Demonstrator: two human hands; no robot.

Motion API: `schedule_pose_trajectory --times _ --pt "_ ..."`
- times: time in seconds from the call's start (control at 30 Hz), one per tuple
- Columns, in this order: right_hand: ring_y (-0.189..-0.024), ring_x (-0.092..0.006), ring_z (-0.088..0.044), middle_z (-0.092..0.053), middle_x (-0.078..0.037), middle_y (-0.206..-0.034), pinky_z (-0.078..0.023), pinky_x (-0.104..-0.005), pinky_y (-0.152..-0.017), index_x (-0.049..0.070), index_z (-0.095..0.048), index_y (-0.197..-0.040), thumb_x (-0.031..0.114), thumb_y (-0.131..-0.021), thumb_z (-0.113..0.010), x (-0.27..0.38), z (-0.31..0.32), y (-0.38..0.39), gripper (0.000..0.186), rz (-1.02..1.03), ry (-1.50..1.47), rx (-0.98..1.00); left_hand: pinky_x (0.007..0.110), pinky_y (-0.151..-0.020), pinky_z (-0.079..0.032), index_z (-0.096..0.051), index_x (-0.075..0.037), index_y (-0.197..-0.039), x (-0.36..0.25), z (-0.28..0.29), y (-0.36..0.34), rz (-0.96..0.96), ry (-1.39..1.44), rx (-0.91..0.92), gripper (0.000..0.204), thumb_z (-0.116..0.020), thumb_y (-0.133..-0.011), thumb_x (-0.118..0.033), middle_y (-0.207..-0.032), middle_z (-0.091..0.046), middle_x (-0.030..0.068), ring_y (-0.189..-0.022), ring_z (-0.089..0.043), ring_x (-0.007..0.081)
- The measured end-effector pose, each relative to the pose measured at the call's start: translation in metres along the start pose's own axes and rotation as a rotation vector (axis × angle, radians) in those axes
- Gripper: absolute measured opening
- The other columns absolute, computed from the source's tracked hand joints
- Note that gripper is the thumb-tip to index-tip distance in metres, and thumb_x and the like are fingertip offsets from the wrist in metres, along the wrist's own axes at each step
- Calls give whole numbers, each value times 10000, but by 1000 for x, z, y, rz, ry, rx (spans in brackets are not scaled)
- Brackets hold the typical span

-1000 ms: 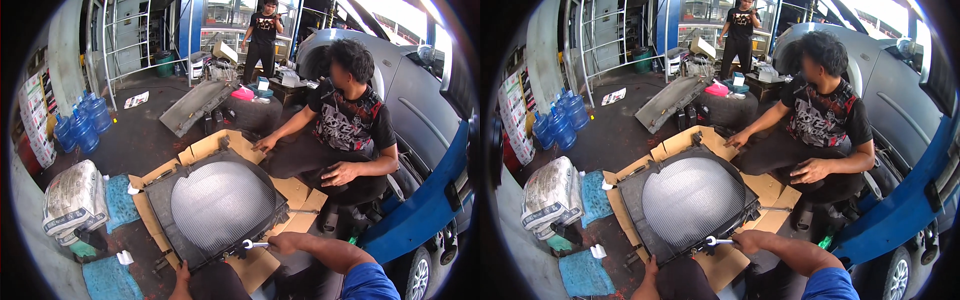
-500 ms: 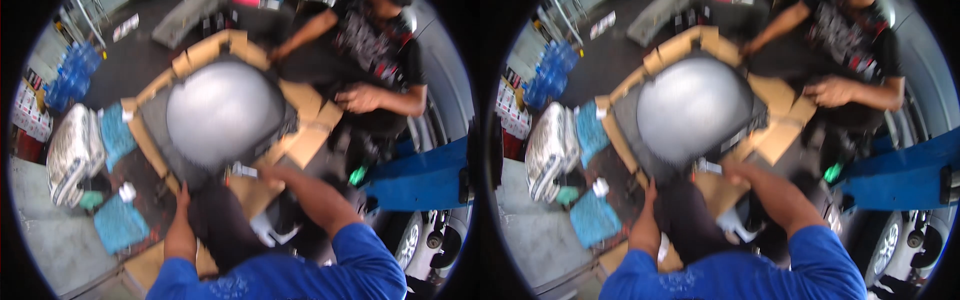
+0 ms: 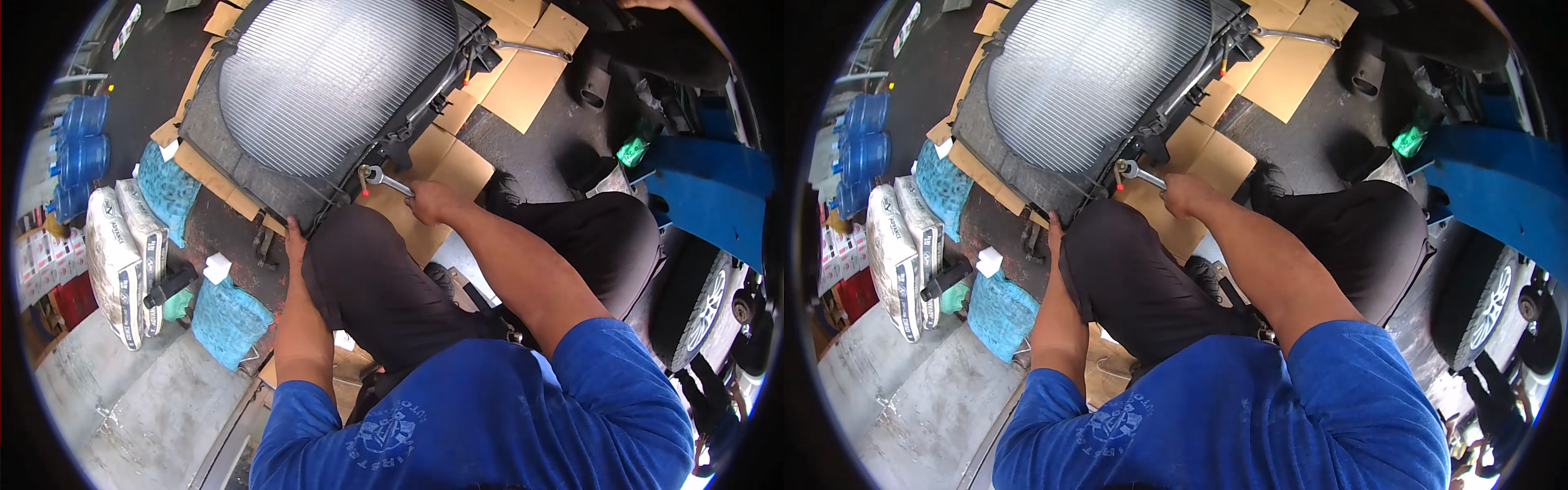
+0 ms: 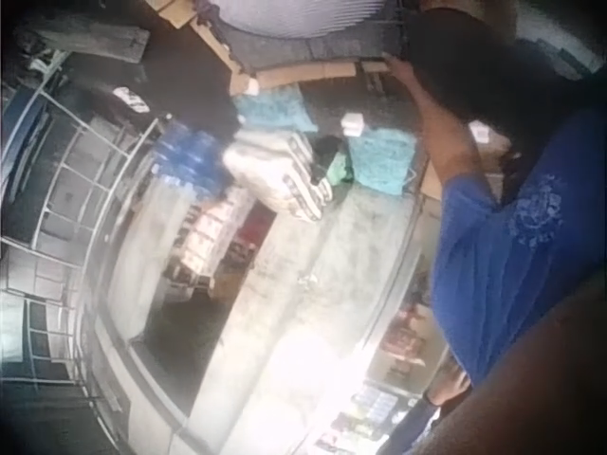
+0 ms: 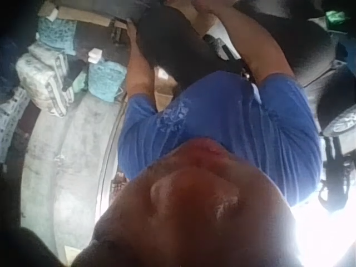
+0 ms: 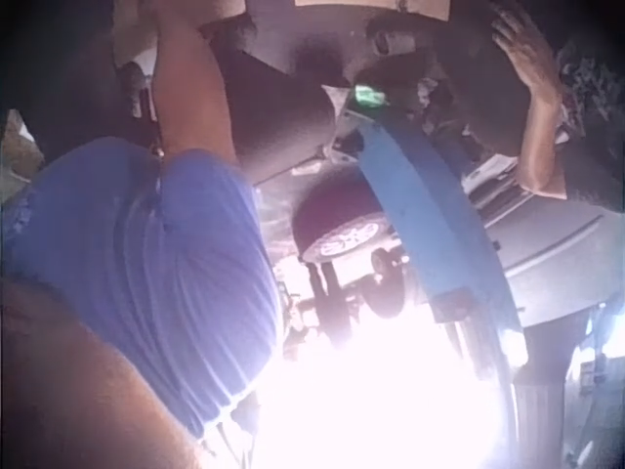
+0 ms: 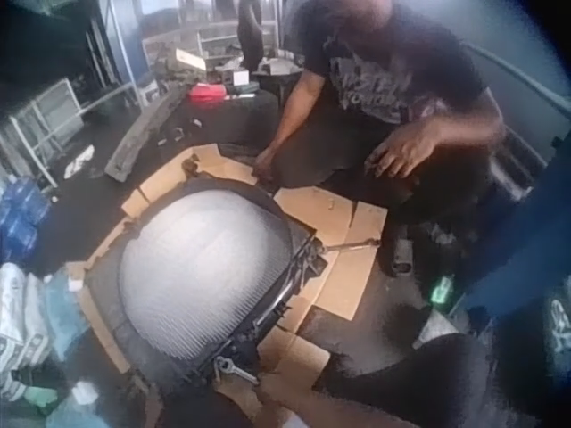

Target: Repairing or assembling components on a vehicle radiator using hand tools.

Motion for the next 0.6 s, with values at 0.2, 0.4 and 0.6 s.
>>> schedule_pose_trajectory --times 0.2,0.4,0.6 --pt "-997 -380 -596 -637 -218 -1032 -459 -447 -870 7 -596 -1067 304 -910 -513 8 2 -6 346 36 -24 -22 349 -960 -403 -447 98 -1295 -7 -3 11 49 175 -5 833 -504 -882 -624 -1263 -537 186 -1121 -531 276" --pt "-987 -386 -597 -636 -225 -1015 -461 -451 -861 -7 -594 -1049 310 -904 -524 11 -18 -12 355 45 -106 -37 388 -887 -502 -438 98 -1291 -26 -33 27 116 334 125 779 -455 -920 -587 -1259 -528 201 -1096 -556 290" --pt "-986 -389 -597 -638 -223 -1010 -459 -452 -864 -9 -601 -1035 318 -902 -528 19 -16 -13 360 57 -188 -80 450 -882 -523 -379 86 -1321 -25 -39 35 199 470 201 777 -455 -923 -577 -1252 -508 224 -1118 -544 338"
Point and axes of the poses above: each hand's wrist, its own y-axis away from the middle knuckle, its own z-axis out of the back of the hand, x = y × z, the point moved 8 cm from there along -y, towards the middle knuckle
